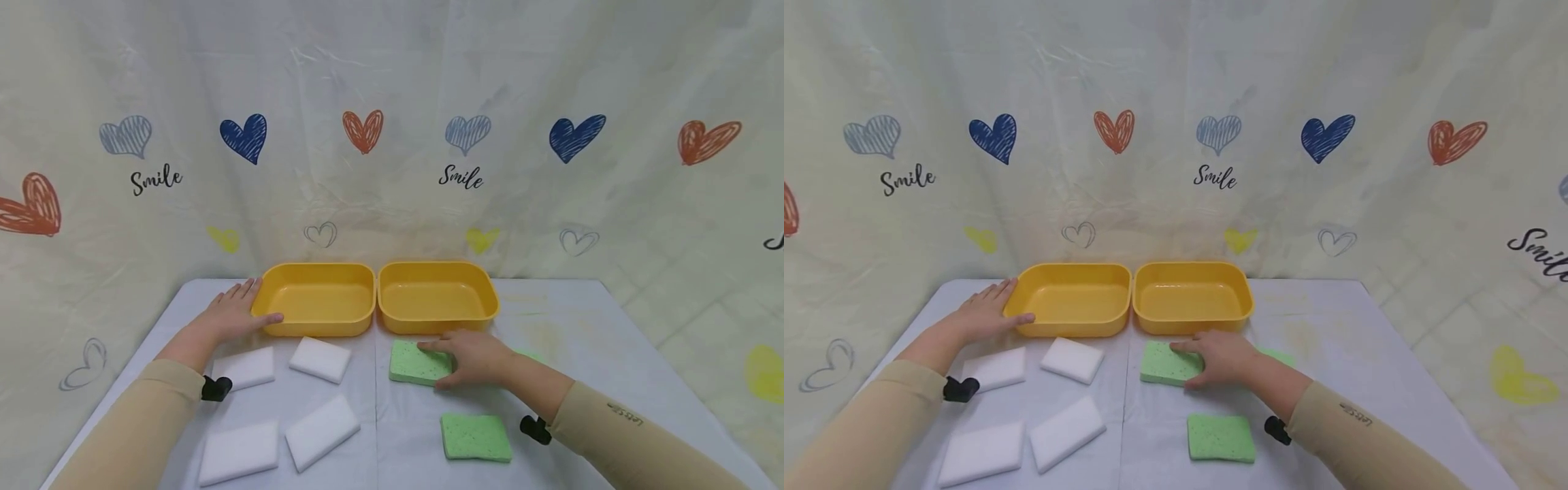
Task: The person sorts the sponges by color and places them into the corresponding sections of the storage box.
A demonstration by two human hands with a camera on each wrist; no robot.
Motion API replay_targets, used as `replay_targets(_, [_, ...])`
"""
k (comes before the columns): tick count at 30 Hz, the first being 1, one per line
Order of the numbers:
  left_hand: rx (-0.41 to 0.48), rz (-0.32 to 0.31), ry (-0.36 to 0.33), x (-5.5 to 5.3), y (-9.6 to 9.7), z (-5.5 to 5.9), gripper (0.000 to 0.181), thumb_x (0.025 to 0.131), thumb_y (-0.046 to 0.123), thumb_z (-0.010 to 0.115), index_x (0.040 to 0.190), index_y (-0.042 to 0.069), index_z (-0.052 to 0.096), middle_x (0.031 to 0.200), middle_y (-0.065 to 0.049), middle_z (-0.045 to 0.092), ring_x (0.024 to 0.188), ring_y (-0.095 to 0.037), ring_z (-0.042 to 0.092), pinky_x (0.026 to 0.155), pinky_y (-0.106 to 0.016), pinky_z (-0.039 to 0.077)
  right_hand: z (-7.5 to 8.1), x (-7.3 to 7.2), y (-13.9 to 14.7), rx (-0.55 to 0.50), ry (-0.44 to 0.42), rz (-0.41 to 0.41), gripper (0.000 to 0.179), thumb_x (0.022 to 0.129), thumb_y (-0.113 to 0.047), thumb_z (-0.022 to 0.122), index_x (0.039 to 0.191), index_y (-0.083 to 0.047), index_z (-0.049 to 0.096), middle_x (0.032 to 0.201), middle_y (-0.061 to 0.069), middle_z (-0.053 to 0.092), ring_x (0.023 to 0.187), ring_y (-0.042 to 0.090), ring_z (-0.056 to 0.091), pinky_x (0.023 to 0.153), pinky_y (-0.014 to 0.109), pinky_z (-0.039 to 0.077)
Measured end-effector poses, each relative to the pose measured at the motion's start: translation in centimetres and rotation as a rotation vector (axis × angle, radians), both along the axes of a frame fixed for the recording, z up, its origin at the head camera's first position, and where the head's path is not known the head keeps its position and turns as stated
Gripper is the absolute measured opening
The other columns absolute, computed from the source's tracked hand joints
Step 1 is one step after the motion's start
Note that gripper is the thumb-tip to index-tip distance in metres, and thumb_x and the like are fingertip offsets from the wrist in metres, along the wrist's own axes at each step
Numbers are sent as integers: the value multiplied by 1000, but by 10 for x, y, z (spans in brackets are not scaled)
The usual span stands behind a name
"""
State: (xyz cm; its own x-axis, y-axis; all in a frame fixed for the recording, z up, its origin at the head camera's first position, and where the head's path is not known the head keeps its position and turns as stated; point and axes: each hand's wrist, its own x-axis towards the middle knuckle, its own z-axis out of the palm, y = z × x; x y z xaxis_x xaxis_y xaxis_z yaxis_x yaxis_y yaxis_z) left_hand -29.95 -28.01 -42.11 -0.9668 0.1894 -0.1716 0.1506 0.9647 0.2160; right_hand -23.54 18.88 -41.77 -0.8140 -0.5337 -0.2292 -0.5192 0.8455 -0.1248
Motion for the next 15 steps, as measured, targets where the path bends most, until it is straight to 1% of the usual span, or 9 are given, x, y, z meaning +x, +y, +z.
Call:
replay_targets(5, [31, 11, -17, 1, -2, 0, 120, 85, 81, 45, 155, -6, 2, 160, -31, 6, 144, -53, 6, 114, -68, 2, -1, 0, 1, -27, 4, 9, 73, 77, -62, 76, 143, -40, 53, 127, -3, 61, 113, 20, 57, 98, 44, 46])
replay_targets(7, [40, 11, -19, 2, -1, 1, 121, 84, 81, 46, 155, -6, 2, 160, -31, 6, 144, -53, 6, 114, -68, 3, -1, 1, 2, -35, 24, 21, 72, 78, -62, 75, 142, -39, 54, 127, -4, 61, 113, 18, 57, 97, 42, 47])
replay_targets(9, [50, 10, -18, 2, -1, 1, 120, 84, 80, 47, 155, -6, 2, 160, -31, 6, 144, -53, 6, 114, -68, 4, 0, 1, 3, -38, 50, 30, 71, 78, -61, 75, 142, -39, 54, 124, -6, 61, 108, 16, 57, 92, 40, 49])
replay_targets(12, [59, 4, -12, 3, 0, 2, 120, 84, 80, 47, 155, -7, 3, 160, -31, 7, 144, -53, 7, 115, -68, 6, 5, 2, 4, -40, 94, 42, 70, 78, -62, 75, 141, -41, 54, 122, -9, 61, 103, 13, 56, 86, 38, 49])
replay_targets(14, [59, 3, -9, 4, 0, 2, 120, 85, 80, 46, 155, -6, 3, 160, -31, 7, 144, -53, 8, 114, -68, 7, 9, 3, 6, -58, 105, 41, 68, 78, -61, 75, 141, -42, 54, 123, -8, 61, 104, 14, 56, 86, 39, 50])
replay_targets(15, [59, 3, -10, 4, 0, 2, 120, 85, 80, 46, 155, -6, 3, 160, -31, 7, 144, -53, 8, 114, -68, 7, 11, 3, 6, -71, 109, 42, 67, 79, -61, 75, 140, -43, 55, 126, -8, 61, 108, 15, 57, 88, 40, 50])
